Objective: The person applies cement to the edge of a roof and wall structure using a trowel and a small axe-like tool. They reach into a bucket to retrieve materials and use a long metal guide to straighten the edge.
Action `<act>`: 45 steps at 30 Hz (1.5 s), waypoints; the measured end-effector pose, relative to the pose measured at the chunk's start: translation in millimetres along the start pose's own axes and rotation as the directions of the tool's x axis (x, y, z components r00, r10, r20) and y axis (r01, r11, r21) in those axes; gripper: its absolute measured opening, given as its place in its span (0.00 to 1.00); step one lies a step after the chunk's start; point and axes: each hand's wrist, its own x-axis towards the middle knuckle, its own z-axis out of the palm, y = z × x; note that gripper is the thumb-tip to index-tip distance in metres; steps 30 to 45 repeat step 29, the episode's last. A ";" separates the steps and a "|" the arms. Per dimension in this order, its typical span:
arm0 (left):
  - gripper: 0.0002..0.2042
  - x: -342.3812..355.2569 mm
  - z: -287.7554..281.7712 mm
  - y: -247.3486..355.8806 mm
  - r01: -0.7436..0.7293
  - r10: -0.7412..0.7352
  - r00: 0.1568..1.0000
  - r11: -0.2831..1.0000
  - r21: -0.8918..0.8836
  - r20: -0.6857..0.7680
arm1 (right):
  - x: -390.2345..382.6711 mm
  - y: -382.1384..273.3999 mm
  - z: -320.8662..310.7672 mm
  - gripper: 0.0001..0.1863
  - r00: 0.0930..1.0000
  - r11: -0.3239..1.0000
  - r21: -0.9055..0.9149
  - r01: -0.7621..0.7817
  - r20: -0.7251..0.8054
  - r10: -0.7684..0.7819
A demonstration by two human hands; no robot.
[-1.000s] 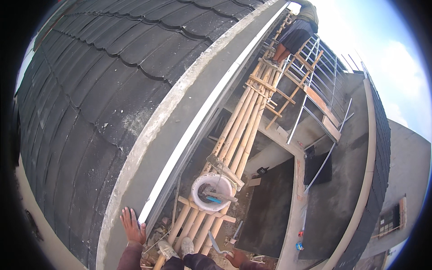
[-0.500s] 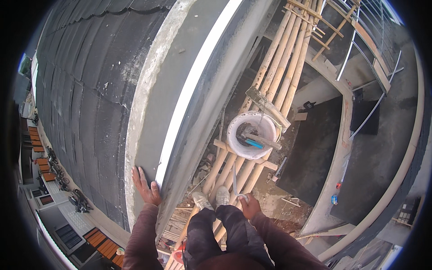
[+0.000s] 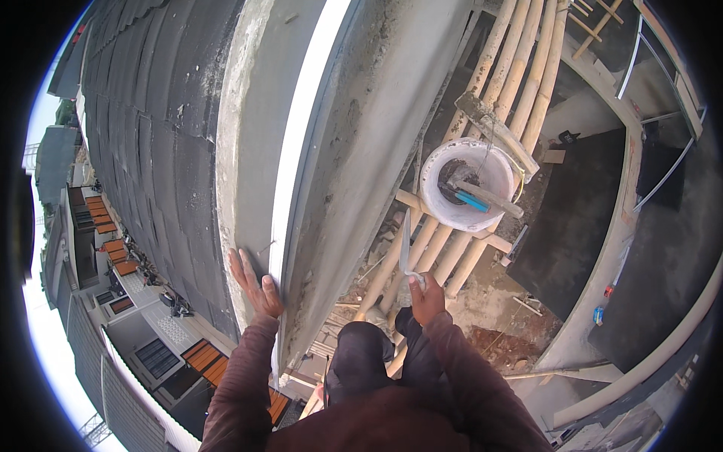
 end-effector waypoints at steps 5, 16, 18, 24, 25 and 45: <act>0.39 -2.7 1.3 -1.5 -0.041 0.037 0.995 0.998 -0.042 -0.088 | 34.8 2.0 18.5 0.17 0.994 0.994 0.050 0.099 -0.041 -0.097; 0.33 -6.4 2.1 -4.8 -0.095 0.081 0.975 0.994 -0.059 -0.205 | 101.2 30.6 78.5 0.17 0.944 0.932 0.162 0.324 -0.113 -0.309; 0.32 -9.0 2.8 -6.1 -0.109 0.097 0.973 0.993 -0.047 -0.210 | 104.4 40.0 86.3 0.17 0.934 0.928 0.120 0.352 -0.104 -0.341; 0.24 -15.5 2.5 -12.8 -0.221 0.194 0.948 0.972 -0.084 -0.251 | 94.1 29.9 115.2 0.16 0.878 0.877 0.056 0.477 0.010 -0.478; 0.23 -16.5 1.6 -14.1 -0.241 0.216 0.944 0.967 -0.076 -0.248 | 89.9 27.3 119.3 0.15 0.886 0.886 0.077 0.458 0.038 -0.462; 0.16 -16.3 5.6 -8.4 -0.309 0.279 0.929 0.946 -0.095 -0.242 | 79.4 34.2 132.7 0.14 0.767 0.766 0.069 0.639 0.015 -0.642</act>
